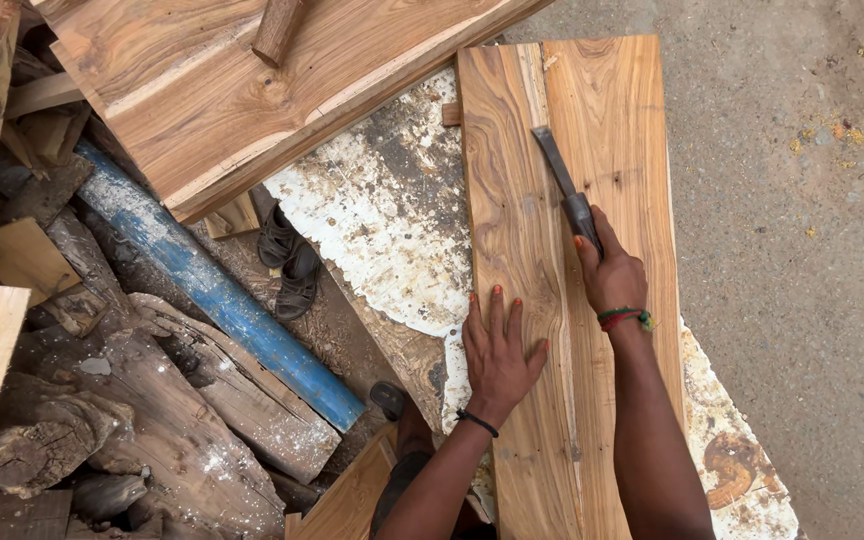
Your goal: The person uses a chisel and a wooden mallet to carve a rectangular recess into a wooden plank. They repeatedly strike the chisel to remove wood chips and shape the surface, occasionally adjusting the tool's position to refine the edges of the cut.
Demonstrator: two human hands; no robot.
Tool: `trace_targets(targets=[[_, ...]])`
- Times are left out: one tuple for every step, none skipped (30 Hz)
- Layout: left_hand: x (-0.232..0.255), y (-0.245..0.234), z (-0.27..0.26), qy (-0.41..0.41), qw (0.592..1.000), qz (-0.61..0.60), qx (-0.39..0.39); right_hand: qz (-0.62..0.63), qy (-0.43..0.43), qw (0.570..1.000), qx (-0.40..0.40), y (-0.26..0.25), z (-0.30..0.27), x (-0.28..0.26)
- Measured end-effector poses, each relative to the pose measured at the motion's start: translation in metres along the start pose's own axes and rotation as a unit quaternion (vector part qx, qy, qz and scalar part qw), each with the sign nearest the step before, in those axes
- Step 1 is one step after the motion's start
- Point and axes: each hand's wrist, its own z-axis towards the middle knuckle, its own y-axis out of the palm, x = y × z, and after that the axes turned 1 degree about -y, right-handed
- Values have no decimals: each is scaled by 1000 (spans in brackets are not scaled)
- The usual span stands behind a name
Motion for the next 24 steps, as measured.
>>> trace_targets(targets=[[-1,0,0,-5,1000,1,-4,2,4,1000,-6,-2,-9,5],[-3,0,-2,-2,1000,2,2,18,-10,1000,2,0,-10,7],[-4,0,-4,2,1000,2,9,35,-23,999,11,2,-9,8],[-3,1,-4,11,1000,0,13,51,-31,998,24,2,-10,10],[-4,3,-3,4,1000,0,10,32,-10,999,20,6,4,6],[-4,4,-2,-1,1000,-1,2,13,16,1000,16,11,27,-2],[-4,5,-4,-5,1000,-2,-6,10,11,999,29,15,51,-11],[-4,6,-4,-2,1000,-4,-6,11,-1,999,44,17,73,-24],[-3,6,-4,1,1000,-6,-6,12,2,1000,28,14,83,-30],[-3,5,-3,5,1000,-8,-5,13,5,1000,14,7,92,-33],[-5,3,-4,4,1000,-1,-2,14,8,1000,-1,3,97,-37],[-4,3,-2,7,1000,-2,1,11,7,1000,7,-2,93,-35],[-3,3,-2,9,1000,-3,5,7,6,1000,15,-3,81,-32],[-1,3,-3,7,1000,-10,-2,3,-3,1000,17,-2,69,-30],[0,3,-5,6,1000,-17,-9,6,23,1000,-5,-6,50,-23],[-3,2,-1,1,1000,-17,-10,13,42,999,-30,-6,42,-22],[-5,3,5,4,1000,-13,-2,13,23,1000,-17,-3,52,-27],[-5,3,2,7,1000,-9,-6,14,14,1000,-8,0,53,-26],[-4,4,-1,9,1000,-5,-10,15,4,1000,0,5,55,-24],[-5,4,-7,8,1000,-5,-11,27,-7,1000,4,9,68,-23],[-5,4,-11,7,1000,-5,-12,38,-17,999,9,11,97,-27],[-6,7,-3,11,1000,-4,1,26,-35,999,30,12,129,-39],[-4,7,-2,10,1000,-5,-2,14,-52,997,52,8,155,-50],[-3,6,-2,10,1000,-5,-3,20,-48,998,40,0,179,-61]])
